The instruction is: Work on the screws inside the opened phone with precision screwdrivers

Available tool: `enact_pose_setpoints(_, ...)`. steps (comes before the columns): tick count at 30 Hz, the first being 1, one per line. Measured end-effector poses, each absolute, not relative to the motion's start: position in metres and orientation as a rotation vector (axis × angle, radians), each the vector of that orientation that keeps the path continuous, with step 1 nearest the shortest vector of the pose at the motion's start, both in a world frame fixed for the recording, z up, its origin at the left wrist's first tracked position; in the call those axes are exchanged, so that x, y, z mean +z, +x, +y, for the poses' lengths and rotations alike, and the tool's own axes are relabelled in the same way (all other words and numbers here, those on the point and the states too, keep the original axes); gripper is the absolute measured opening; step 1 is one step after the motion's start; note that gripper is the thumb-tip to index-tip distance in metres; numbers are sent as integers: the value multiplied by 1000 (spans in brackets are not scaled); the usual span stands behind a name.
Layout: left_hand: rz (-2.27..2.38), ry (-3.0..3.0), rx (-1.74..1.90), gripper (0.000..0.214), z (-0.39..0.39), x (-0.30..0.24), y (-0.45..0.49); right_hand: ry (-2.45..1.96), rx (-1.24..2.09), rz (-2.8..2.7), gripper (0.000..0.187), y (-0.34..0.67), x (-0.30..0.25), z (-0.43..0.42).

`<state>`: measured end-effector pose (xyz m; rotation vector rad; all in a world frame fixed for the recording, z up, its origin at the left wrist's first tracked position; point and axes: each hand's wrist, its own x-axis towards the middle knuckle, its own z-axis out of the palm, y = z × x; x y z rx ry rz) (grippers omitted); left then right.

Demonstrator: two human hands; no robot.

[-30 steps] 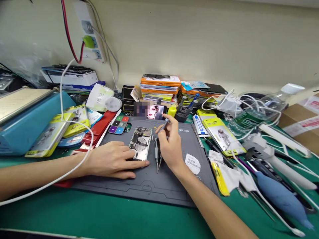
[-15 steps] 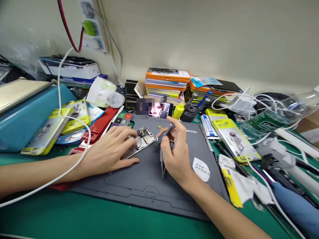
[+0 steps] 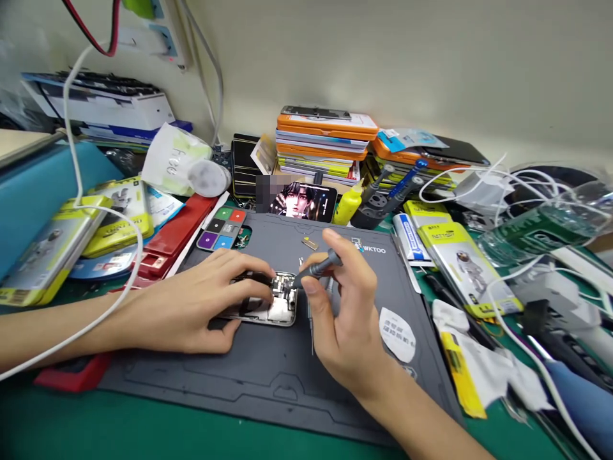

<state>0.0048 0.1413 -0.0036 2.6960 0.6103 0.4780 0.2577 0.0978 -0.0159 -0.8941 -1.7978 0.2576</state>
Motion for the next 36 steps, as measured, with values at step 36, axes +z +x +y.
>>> enact_pose_setpoints(36,369,2926,614,27,143,-4,5,-910,440,-1951,82,259,-26,86)
